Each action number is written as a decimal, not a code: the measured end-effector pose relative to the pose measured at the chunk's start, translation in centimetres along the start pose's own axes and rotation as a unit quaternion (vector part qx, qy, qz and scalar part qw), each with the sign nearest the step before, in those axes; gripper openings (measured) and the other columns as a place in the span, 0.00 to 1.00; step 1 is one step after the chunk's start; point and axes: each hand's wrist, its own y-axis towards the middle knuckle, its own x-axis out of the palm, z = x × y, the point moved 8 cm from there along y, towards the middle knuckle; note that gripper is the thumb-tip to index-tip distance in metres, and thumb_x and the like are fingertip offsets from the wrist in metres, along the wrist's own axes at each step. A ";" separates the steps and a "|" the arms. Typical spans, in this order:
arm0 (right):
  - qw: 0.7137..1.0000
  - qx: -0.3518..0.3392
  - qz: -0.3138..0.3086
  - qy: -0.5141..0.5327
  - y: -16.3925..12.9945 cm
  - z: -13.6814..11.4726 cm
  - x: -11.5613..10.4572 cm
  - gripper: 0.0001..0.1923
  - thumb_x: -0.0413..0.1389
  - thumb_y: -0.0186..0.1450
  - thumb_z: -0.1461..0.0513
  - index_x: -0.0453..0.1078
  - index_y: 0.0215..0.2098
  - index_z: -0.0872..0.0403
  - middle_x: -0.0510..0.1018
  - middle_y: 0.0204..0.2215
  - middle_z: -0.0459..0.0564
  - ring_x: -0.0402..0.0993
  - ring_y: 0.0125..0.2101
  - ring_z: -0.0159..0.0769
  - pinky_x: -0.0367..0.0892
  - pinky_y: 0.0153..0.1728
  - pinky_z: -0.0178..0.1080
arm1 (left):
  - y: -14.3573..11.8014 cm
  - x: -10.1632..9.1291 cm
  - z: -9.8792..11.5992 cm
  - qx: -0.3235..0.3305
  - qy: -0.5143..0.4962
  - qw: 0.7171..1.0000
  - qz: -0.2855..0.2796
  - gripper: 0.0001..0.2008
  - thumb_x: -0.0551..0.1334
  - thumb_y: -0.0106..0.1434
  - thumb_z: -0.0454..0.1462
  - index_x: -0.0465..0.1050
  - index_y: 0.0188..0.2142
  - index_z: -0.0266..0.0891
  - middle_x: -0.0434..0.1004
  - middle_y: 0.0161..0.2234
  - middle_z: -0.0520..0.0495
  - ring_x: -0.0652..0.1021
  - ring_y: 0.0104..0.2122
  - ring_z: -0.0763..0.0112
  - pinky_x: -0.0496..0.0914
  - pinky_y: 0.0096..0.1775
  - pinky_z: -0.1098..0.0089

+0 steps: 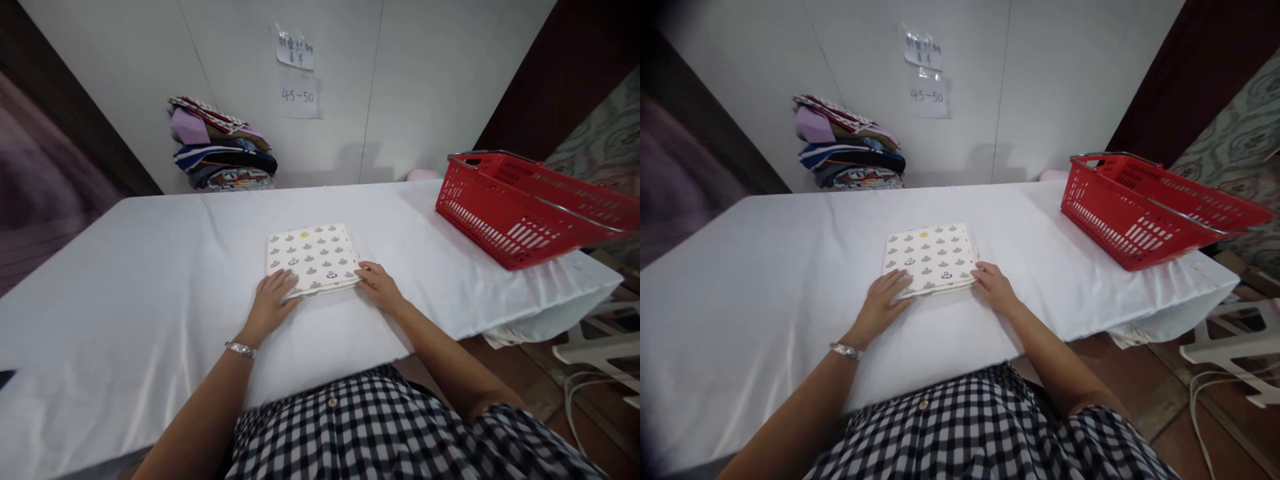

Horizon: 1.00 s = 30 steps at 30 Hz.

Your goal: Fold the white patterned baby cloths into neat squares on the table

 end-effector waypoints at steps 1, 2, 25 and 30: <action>1.000 -0.008 -0.001 -0.021 0.2 -0.1 -0.1 0.15 0.51 0.64 0.61 0.71 0.48 0.46 0.67 0.54 0.49 0.63 0.52 0.40 0.65 0.50 0.45 | 0.0 0.0 0.0 -0.001 0.001 1.000 0.000 0.19 0.56 0.62 0.47 0.70 0.51 0.46 0.66 0.57 0.47 0.62 0.60 0.62 0.53 0.60 0.57; 0.999 -0.016 0.001 -0.034 0.3 -0.2 -0.2 0.15 0.49 0.64 0.62 0.71 0.47 0.46 0.68 0.53 0.48 0.63 0.52 0.40 0.64 0.51 0.45 | 0.1 0.0 0.0 -0.005 0.002 1.000 0.000 0.18 0.56 0.62 0.46 0.70 0.50 0.46 0.67 0.57 0.48 0.62 0.59 0.62 0.53 0.60 0.57; 0.971 -0.197 -0.041 -0.128 2.3 -3.7 0.9 0.13 0.50 0.65 0.64 0.72 0.45 0.52 0.73 0.48 0.52 0.62 0.52 0.43 0.60 0.49 0.45 | 1.2 -0.2 2.2 -0.069 -0.035 0.996 0.048 0.14 0.55 0.63 0.44 0.76 0.40 0.44 0.75 0.48 0.47 0.71 0.52 0.62 0.57 0.57 0.54; 0.976 -0.161 -0.003 -0.150 3.5 -3.5 1.0 0.11 0.50 0.65 0.65 0.74 0.42 0.52 0.76 0.42 0.52 0.66 0.44 0.41 0.60 0.44 0.43 | 1.6 -0.4 1.8 -0.060 -0.034 0.996 0.061 0.12 0.56 0.63 0.42 0.76 0.39 0.43 0.77 0.45 0.47 0.73 0.48 0.62 0.62 0.54 0.56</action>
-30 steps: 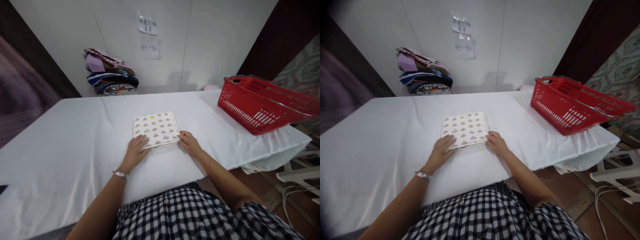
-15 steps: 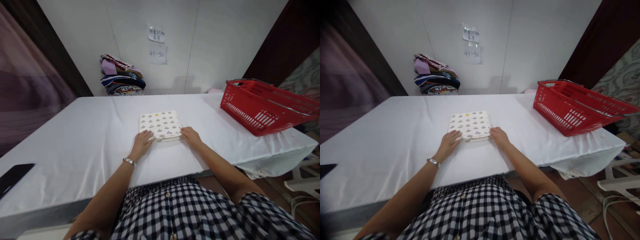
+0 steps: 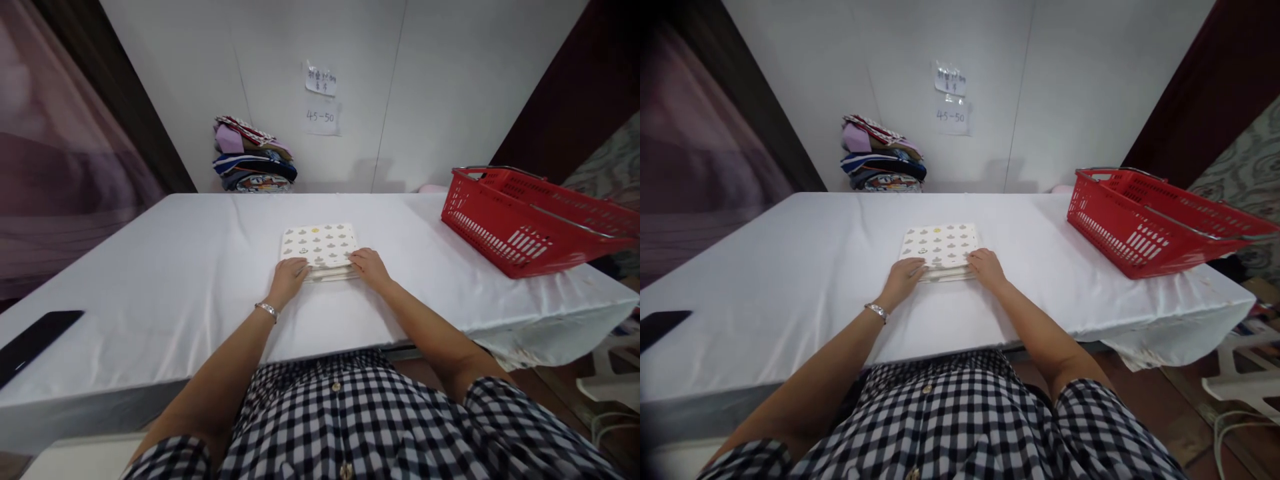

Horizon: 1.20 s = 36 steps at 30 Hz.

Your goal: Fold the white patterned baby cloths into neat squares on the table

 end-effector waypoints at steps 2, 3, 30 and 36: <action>1.000 0.007 -0.023 -0.011 0.1 0.1 0.3 0.11 0.51 0.65 0.65 0.74 0.42 0.52 0.77 0.40 0.52 0.66 0.43 0.41 0.59 0.42 0.42 | -0.2 0.0 0.1 0.022 0.013 1.000 -0.002 0.12 0.55 0.63 0.42 0.76 0.39 0.43 0.77 0.45 0.46 0.73 0.48 0.62 0.63 0.53 0.56; 0.999 0.004 -0.039 -0.011 0.1 0.1 0.5 0.11 0.51 0.65 0.65 0.74 0.42 0.52 0.77 0.40 0.52 0.67 0.43 0.40 0.59 0.42 0.42 | -0.3 0.0 0.2 0.034 0.020 0.999 -0.004 0.12 0.55 0.63 0.42 0.76 0.39 0.43 0.77 0.46 0.46 0.73 0.48 0.62 0.64 0.53 0.55; 0.976 0.047 -0.158 0.140 2.2 -0.7 1.4 0.14 0.51 0.64 0.64 0.73 0.46 0.49 0.77 0.45 0.47 0.71 0.46 0.38 0.64 0.47 0.40 | -2.6 -1.3 3.0 0.125 0.055 0.989 0.048 0.12 0.53 0.59 0.29 0.74 0.34 0.42 0.69 0.53 0.46 0.66 0.56 0.63 0.62 0.55 0.56; 0.965 0.115 -0.188 0.138 2.8 -0.2 1.3 0.16 0.51 0.63 0.65 0.73 0.47 0.48 0.78 0.45 0.45 0.72 0.47 0.37 0.65 0.48 0.38 | -1.8 1.8 5.8 0.183 0.168 0.969 -0.021 0.11 0.55 0.62 0.33 0.74 0.40 0.42 0.68 0.54 0.43 0.64 0.57 0.58 0.59 0.56 0.53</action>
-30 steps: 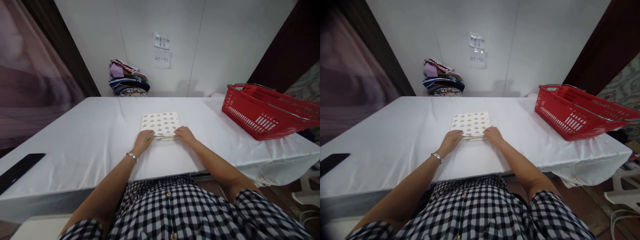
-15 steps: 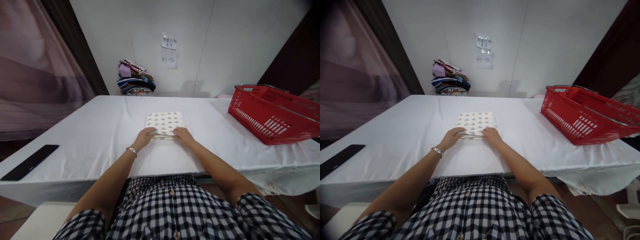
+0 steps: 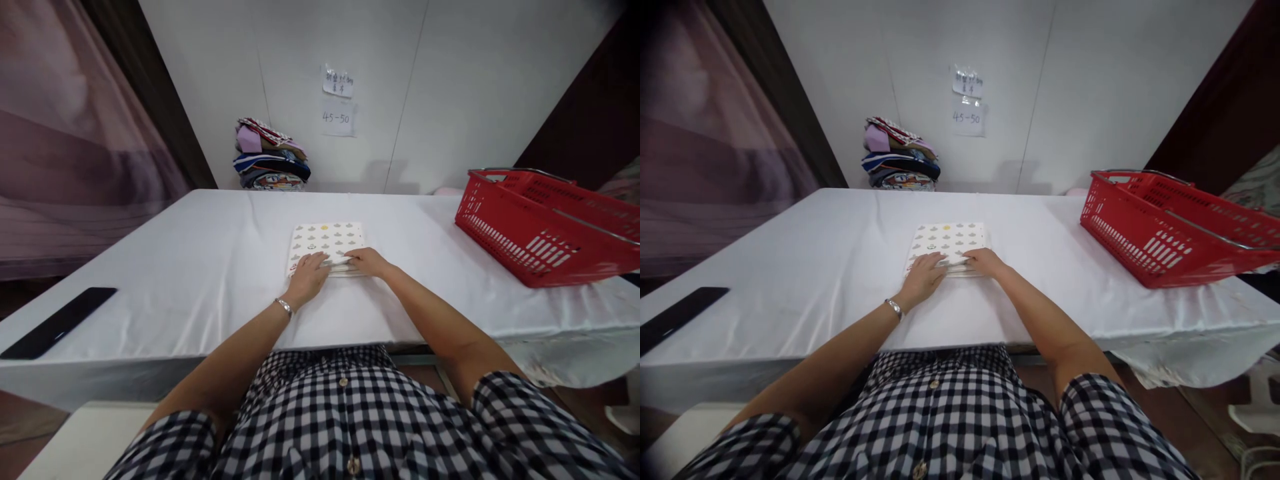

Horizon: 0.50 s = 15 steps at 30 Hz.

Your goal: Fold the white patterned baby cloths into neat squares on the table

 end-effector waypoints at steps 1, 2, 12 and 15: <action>1.000 0.008 0.002 0.003 0.0 0.0 0.0 0.16 0.51 0.63 0.65 0.73 0.47 0.48 0.78 0.45 0.45 0.73 0.46 0.37 0.65 0.48 0.38 | 0.3 0.4 0.1 -0.001 0.010 1.000 -0.013 0.11 0.55 0.62 0.33 0.74 0.41 0.42 0.68 0.55 0.43 0.64 0.57 0.58 0.59 0.56 0.52; 1.000 0.013 0.004 0.007 0.1 0.1 -0.1 0.16 0.51 0.63 0.65 0.73 0.48 0.49 0.78 0.45 0.45 0.73 0.46 0.37 0.65 0.48 0.38 | 0.6 0.7 0.1 -0.002 0.020 0.999 -0.025 0.11 0.56 0.62 0.34 0.74 0.42 0.42 0.67 0.55 0.42 0.64 0.58 0.57 0.58 0.56 0.52; 0.996 -0.019 0.023 0.087 0.4 0.7 -0.2 0.16 0.54 0.60 0.65 0.74 0.46 0.48 0.79 0.43 0.45 0.74 0.43 0.37 0.67 0.48 0.40 | 2.1 1.7 1.1 0.042 0.021 0.997 -0.058 0.19 0.50 0.62 0.28 0.74 0.46 0.40 0.65 0.57 0.42 0.61 0.60 0.59 0.52 0.60 0.50; 0.994 -0.030 0.020 0.102 0.3 0.7 -0.3 0.16 0.55 0.60 0.64 0.74 0.46 0.48 0.79 0.42 0.45 0.74 0.43 0.37 0.67 0.48 0.41 | 2.2 1.6 1.5 0.043 0.029 0.996 -0.073 0.18 0.51 0.60 0.28 0.74 0.45 0.39 0.65 0.57 0.42 0.61 0.60 0.58 0.51 0.60 0.50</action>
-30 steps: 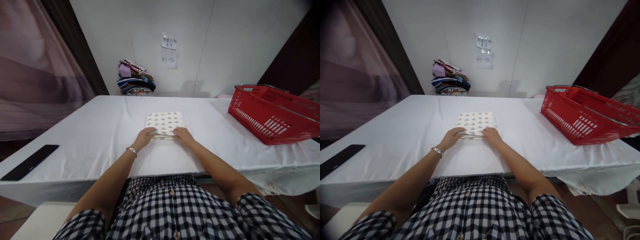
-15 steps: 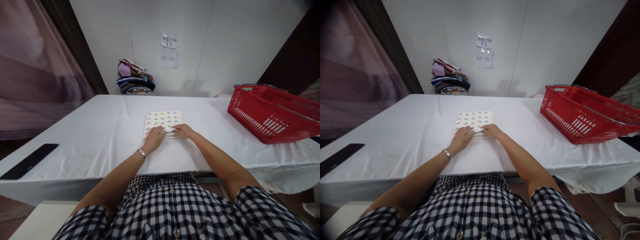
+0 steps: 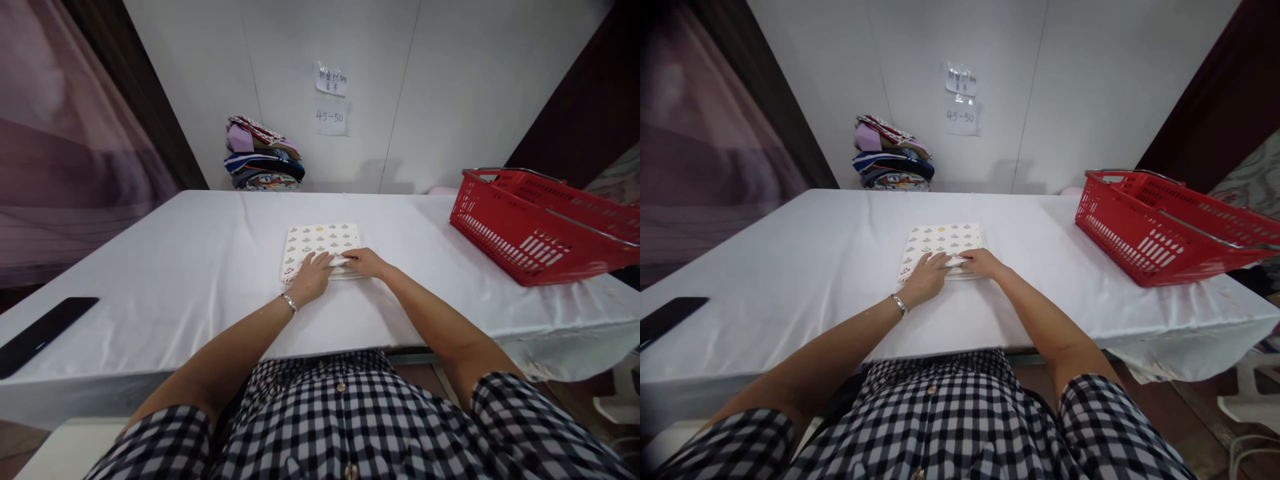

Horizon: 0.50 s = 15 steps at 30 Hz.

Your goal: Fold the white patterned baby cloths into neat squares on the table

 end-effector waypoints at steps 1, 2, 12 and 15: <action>1.000 -0.001 -0.001 0.002 0.0 0.0 0.0 0.16 0.55 0.59 0.64 0.74 0.46 0.48 0.79 0.43 0.45 0.74 0.43 0.38 0.66 0.48 0.41 | 0.0 -0.1 0.1 0.000 0.001 1.000 -0.005 0.17 0.52 0.60 0.29 0.74 0.45 0.39 0.65 0.58 0.42 0.61 0.60 0.57 0.51 0.60 0.50; 1.000 -0.001 -0.001 0.002 -0.1 0.1 0.0 0.16 0.55 0.59 0.64 0.74 0.46 0.48 0.79 0.43 0.45 0.74 0.43 0.38 0.66 0.48 0.41 | 0.1 -0.1 0.1 0.002 -0.001 1.000 -0.009 0.16 0.53 0.61 0.30 0.74 0.45 0.39 0.64 0.58 0.41 0.60 0.60 0.57 0.51 0.60 0.50; 1.000 -0.012 -0.002 -0.026 0.0 0.2 0.1 0.15 0.55 0.60 0.62 0.74 0.45 0.48 0.79 0.42 0.45 0.74 0.41 0.37 0.67 0.44 0.38 | 0.9 1.0 -0.3 0.020 0.007 1.000 -0.019 0.10 0.57 0.62 0.35 0.75 0.40 0.40 0.62 0.59 0.43 0.60 0.60 0.57 0.50 0.61 0.51; 1.000 -0.017 -0.008 -0.019 -0.2 0.1 0.1 0.15 0.54 0.61 0.63 0.74 0.46 0.48 0.79 0.42 0.44 0.75 0.41 0.36 0.67 0.43 0.38 | 1.3 1.0 -0.4 0.025 0.000 0.999 -0.021 0.09 0.59 0.61 0.35 0.76 0.39 0.40 0.61 0.60 0.43 0.59 0.61 0.56 0.49 0.61 0.50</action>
